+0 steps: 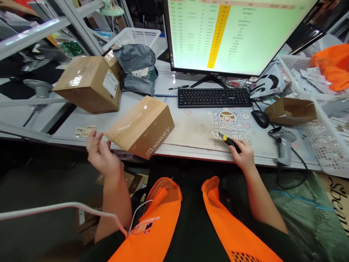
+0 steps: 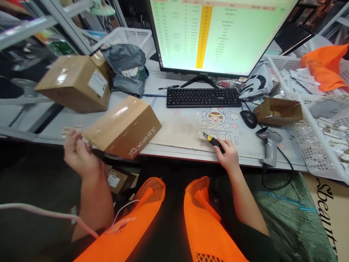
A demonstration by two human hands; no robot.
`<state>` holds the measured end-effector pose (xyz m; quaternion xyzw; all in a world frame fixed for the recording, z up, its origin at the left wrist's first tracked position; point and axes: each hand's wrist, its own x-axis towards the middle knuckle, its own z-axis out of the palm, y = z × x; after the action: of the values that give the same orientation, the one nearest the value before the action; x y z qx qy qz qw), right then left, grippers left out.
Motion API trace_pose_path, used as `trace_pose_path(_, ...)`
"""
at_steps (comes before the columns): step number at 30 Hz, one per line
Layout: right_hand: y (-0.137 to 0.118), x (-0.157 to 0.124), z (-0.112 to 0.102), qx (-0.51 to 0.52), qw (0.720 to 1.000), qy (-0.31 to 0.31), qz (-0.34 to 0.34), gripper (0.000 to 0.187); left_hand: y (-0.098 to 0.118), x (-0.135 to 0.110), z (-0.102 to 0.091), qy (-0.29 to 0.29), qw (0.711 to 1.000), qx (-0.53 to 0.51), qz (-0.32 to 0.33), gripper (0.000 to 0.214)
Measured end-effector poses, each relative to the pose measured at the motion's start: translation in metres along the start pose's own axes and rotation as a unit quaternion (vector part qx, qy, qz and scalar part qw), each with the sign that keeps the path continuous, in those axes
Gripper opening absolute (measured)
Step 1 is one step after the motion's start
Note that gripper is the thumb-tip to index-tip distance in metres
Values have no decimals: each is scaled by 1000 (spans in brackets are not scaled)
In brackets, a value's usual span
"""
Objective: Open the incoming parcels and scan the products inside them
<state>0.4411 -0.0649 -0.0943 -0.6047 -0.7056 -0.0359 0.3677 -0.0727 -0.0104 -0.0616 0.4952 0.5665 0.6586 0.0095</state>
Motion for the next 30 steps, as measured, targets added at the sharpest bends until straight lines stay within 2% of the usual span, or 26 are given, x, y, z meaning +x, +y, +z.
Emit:
trace_pose_path(3,4,-9,7,-11,1000,13,6,41,14,-1,-9,-52,997,35,50,63)
trace_pose_path(6,6,-8,8,-16,999,29,11,40,17,3,1,-86,992,56,67,53)
trace_pose_path(8,1,-4,7,-9,1000,28,6,40,1,20,18,-101,994,-1,50,44)
trace_pose_path(10,-14,3,6,12,999,25,-20,38,-21,45,44,-130,989,-62,19,49)
trace_pose_path(12,-41,11,6,49,996,15,-73,36,-35,66,74,-149,986,-76,-8,58)
trace_pose_path(14,-74,19,6,88,986,-4,-142,35,-35,73,100,-164,984,-70,-15,64)
trace_pose_path(16,-106,26,6,110,974,-15,-197,37,-20,60,114,-159,985,-69,22,65)
trace_pose_path(19,-135,33,4,113,966,-15,-234,39,11,20,112,-139,973,-68,171,64)
trace_pose_path(21,-138,37,2,110,964,-12,-242,38,28,-6,100,-170,940,-77,287,66)
trace_pose_path(23,-133,42,0,107,963,-13,-247,37,39,-24,90,-213,910,-78,347,74)
trace_pose_path(26,-123,47,-1,94,966,-7,-242,36,48,-33,82,-236,908,-36,346,97)
trace_pose_path(30,-120,49,0,81,968,5,-239,36,51,-32,84,-227,915,-18,332,95)
